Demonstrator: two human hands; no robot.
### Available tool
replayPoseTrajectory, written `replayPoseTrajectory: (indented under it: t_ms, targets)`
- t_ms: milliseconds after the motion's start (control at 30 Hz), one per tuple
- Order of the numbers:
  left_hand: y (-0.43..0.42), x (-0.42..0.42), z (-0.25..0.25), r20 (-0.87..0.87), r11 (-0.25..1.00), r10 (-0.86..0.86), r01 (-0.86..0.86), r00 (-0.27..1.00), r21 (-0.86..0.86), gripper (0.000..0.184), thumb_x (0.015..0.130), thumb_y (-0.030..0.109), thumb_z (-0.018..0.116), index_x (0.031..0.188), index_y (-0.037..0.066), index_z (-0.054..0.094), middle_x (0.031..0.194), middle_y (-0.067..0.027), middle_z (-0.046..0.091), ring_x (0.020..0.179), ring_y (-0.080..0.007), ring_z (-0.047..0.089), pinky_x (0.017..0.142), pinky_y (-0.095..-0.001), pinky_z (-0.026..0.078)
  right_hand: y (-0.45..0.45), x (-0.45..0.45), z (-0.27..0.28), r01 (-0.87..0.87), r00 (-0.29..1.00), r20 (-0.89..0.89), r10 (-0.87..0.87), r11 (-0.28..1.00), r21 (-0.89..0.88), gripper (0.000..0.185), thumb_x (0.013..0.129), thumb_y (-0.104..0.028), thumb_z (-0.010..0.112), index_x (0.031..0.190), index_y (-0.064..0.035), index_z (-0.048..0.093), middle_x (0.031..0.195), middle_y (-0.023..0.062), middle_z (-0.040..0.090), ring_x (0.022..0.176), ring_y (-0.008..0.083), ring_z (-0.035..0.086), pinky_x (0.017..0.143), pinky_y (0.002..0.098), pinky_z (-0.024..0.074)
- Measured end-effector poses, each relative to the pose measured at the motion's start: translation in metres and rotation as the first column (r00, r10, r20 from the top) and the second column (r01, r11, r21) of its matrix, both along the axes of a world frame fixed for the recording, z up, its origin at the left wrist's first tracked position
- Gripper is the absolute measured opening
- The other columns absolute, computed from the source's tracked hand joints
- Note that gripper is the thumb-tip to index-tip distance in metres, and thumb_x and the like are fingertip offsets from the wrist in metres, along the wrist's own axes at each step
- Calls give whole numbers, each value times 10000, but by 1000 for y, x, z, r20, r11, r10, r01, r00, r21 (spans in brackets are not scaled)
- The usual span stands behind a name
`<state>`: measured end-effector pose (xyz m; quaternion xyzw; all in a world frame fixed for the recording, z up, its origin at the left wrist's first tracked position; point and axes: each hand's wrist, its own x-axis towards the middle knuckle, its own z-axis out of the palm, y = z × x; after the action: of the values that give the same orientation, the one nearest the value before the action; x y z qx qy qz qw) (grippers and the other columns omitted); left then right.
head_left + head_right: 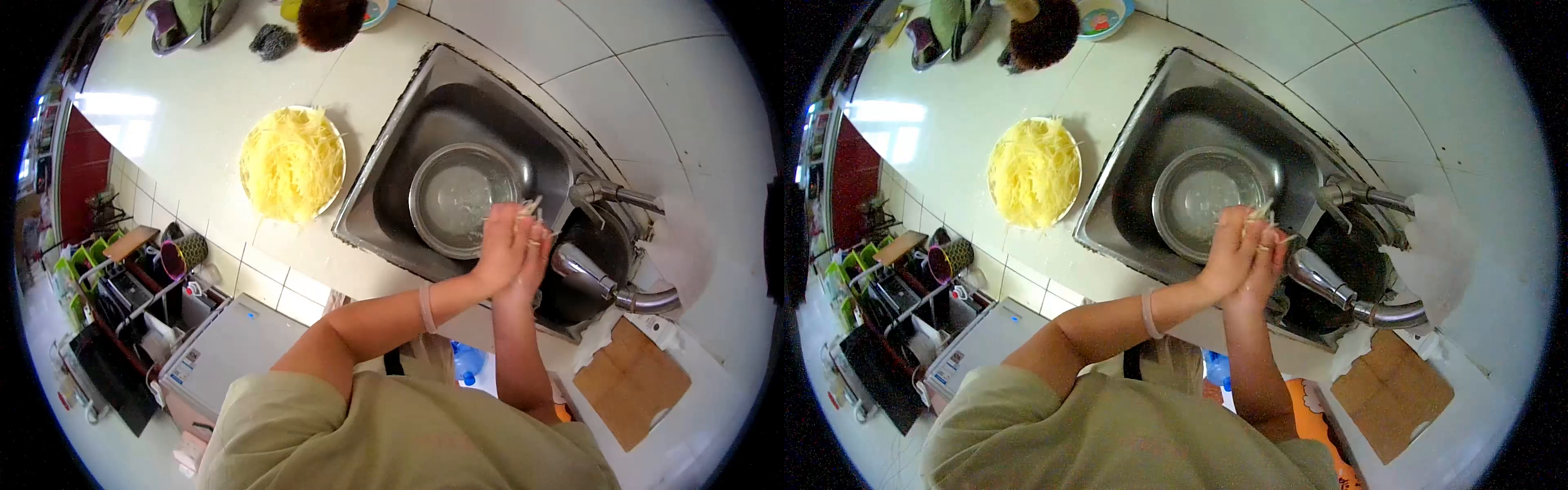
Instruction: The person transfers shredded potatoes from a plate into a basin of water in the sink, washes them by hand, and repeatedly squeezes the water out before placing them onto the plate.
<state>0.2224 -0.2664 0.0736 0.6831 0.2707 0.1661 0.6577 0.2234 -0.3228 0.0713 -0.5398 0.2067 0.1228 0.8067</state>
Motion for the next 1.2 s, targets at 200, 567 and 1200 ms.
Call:
replayPoseTrajectory:
  t_ms: [200,567,1200]
  targets:
    - [19,-9,68,216,998,-44,54,975,-40,180,881,101,457,1024,-6,473,977,-194,452,914,-353,448,825,-391,371,-10,-10,54,-90,987,131,88,996,10,208,914,-213,520,1050,-59,492,1027,86,556,917,207,546,815,364,467]
    - [12,-8,-57,-274,985,48,-90,961,-144,301,895,248,472,1045,-10,512,1034,-230,491,937,-386,502,801,-450,404,33,13,-46,-56,973,-223,52,998,-8,196,899,-234,549,1010,-80,500,1008,80,571,939,223,556,791,359,479]
    - [291,-116,46,-100,762,404,-395,909,-514,658,902,357,501,1362,-37,244,1336,-177,374,1220,-254,388,1005,-346,311,289,-49,36,-762,646,-37,762,647,15,469,929,-356,451,1289,-56,426,1309,109,437,1208,212,403,991,318,319]
